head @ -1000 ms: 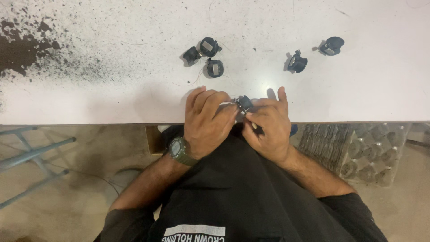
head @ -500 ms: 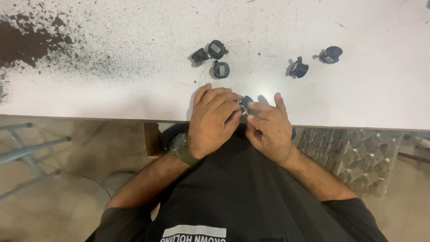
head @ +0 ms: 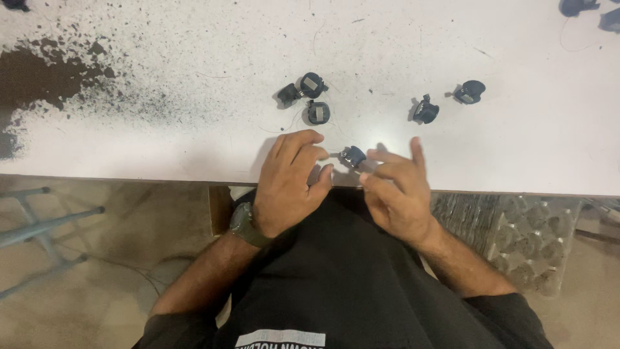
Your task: The person sits at a white workbench assembling small black plastic wheel housings. They pick up a housing, fit internal parts into it by hand while using a small hand tool, then set the finished unit in a row with the others and reach for the next one.
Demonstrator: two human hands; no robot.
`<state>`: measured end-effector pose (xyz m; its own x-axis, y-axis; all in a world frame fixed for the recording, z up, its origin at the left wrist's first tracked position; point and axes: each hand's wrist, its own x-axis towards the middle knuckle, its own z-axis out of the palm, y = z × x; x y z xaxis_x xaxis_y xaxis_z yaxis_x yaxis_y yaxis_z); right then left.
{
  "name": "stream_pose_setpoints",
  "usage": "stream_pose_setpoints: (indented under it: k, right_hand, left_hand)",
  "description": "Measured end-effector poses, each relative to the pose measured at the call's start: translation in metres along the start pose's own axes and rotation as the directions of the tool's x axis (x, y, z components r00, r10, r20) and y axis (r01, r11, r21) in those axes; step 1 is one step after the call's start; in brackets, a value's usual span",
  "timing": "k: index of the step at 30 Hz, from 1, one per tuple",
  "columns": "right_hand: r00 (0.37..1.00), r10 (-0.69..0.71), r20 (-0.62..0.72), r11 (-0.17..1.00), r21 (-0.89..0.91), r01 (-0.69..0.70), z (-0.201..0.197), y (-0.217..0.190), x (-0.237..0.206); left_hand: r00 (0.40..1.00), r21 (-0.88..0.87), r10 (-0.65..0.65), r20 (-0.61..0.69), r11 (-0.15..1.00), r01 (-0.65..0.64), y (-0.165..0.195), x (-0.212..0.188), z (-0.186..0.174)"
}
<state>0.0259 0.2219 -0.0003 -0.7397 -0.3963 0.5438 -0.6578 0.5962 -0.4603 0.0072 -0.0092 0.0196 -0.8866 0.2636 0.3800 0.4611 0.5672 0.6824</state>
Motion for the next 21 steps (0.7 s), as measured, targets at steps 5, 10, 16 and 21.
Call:
stream_pose_setpoints:
  k: [5,10,16,21]
  right_hand:
    - [0.982,0.183,-0.052,0.977,-0.098,-0.187,-0.006,0.001,0.011]
    - [0.972,0.234,0.023,0.969,-0.083,-0.231,0.003,-0.003,0.020]
    - [0.971,0.225,0.075,0.973,-0.069,-0.220,0.004,0.002,0.016]
    - [0.981,0.175,0.087,0.980,-0.108,-0.165,0.008,0.006,0.010]
  left_hand:
    - [0.984,-0.104,0.023,0.177,0.995,-0.004,-0.001,0.015,-0.005]
    - [0.982,-0.008,0.058,0.180,0.998,-0.058,-0.004,0.021,0.007]
    - [0.984,-0.022,-0.006,0.180,1.000,0.010,-0.007,0.016,-0.002]
    - [0.982,-0.007,0.093,0.164,0.996,-0.093,-0.001,0.022,-0.007]
